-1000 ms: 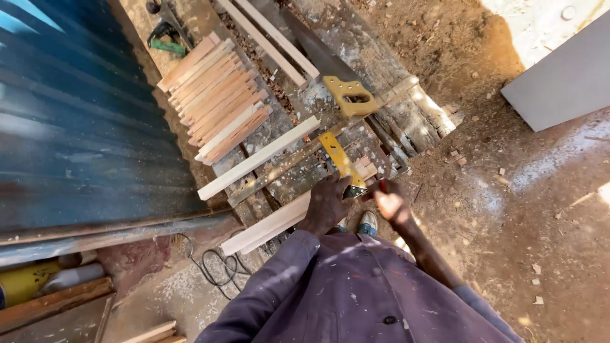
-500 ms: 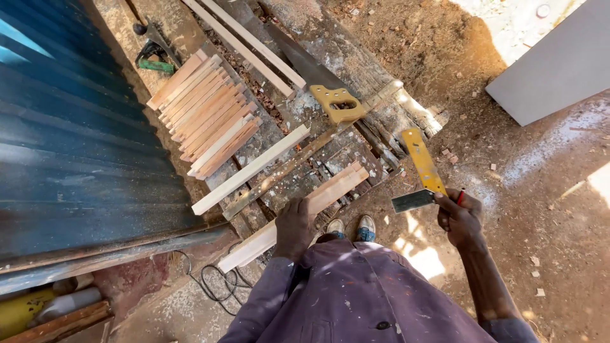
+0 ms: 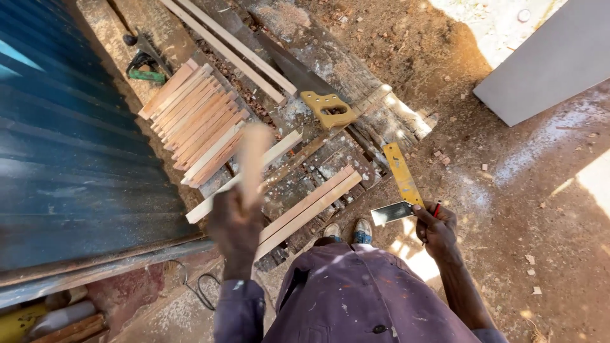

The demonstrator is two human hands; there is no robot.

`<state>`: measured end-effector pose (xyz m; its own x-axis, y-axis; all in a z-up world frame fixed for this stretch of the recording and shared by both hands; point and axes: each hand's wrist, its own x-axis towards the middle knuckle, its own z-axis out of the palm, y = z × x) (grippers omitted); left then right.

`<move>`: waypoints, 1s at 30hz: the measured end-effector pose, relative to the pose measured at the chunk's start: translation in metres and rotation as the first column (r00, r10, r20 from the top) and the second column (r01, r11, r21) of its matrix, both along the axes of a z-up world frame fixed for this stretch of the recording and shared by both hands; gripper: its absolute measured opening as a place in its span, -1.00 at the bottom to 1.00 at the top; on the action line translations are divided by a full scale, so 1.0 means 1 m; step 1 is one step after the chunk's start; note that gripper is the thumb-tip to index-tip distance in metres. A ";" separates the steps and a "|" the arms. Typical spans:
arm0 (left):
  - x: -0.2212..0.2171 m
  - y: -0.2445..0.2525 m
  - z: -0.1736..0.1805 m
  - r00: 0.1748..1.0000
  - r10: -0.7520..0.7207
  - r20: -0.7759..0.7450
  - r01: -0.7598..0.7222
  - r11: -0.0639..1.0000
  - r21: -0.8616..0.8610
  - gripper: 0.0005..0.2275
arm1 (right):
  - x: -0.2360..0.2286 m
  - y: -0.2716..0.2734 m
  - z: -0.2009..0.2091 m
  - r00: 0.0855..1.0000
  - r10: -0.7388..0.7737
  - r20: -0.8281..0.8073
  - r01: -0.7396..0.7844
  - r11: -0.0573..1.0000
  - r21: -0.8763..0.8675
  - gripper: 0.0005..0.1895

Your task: Measuring and marking wooden slats using a speed square and a pencil on a workbench.

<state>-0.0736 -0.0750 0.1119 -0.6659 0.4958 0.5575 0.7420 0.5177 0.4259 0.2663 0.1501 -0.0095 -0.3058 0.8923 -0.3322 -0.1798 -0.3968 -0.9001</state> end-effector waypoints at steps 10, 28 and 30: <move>0.021 -0.040 0.025 0.314 -0.270 0.910 -0.725 0.550 0.414 -0.63 | -0.008 0.012 -0.001 0.987 0.163 0.004 -0.163 0.983 0.082 -0.82; 0.066 -0.075 -0.079 -0.277 0.006 0.961 -0.657 0.728 -0.195 -0.29 | -0.094 -0.013 0.024 0.764 0.546 0.343 -0.604 0.793 0.085 -0.73; 0.067 -0.076 -0.073 -0.270 0.047 0.962 -0.609 0.765 -0.209 -0.29 | -0.084 -0.011 -0.142 0.630 0.423 0.651 -0.759 0.514 0.401 -0.85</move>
